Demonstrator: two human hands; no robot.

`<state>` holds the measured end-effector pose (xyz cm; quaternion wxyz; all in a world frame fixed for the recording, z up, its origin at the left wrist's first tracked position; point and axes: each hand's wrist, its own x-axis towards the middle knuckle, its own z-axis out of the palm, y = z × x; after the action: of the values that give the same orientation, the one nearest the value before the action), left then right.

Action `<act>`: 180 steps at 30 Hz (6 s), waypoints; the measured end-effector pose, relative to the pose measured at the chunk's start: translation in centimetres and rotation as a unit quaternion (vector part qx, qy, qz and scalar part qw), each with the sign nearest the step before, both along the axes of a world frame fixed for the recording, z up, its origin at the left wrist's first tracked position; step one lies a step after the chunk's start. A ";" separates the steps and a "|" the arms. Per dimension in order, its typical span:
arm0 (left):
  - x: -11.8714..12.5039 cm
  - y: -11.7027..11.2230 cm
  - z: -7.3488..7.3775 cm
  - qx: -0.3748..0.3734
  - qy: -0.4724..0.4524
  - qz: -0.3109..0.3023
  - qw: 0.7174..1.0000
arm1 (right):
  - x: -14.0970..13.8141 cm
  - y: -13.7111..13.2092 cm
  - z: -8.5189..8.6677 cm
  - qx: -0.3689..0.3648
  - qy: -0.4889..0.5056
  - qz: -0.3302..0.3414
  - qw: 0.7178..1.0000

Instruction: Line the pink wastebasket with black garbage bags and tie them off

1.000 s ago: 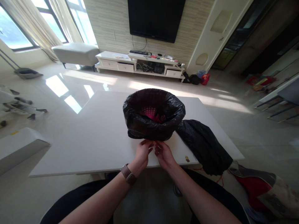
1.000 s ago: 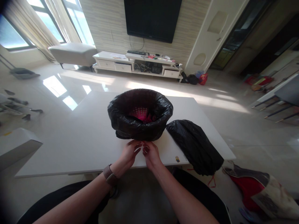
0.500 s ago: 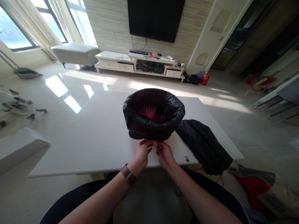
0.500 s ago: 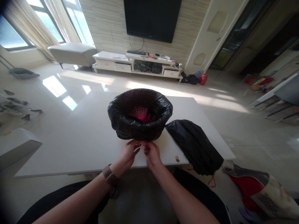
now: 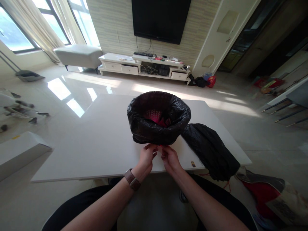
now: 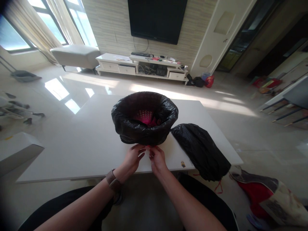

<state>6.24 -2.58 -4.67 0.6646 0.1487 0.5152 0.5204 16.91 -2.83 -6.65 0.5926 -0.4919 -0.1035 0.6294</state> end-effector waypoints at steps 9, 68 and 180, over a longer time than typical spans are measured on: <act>0.0 0.1 -0.1 0.003 0.000 -0.002 1.000 | -0.1 -0.1 0.2 0.001 0.006 0.008 1.000; 0.1 0.0 0.2 -0.008 -0.005 -0.006 1.000 | 0.0 -0.1 -0.4 0.011 0.006 -0.004 1.000; 0.2 -0.1 0.2 -0.007 -0.020 -0.035 0.999 | 0.0 -0.1 -0.7 0.006 0.035 -0.014 0.999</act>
<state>6.39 -2.68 -4.52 0.6934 0.1511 0.5003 0.4960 16.96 -2.90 -7.31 0.6071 -0.4673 -0.0793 0.6378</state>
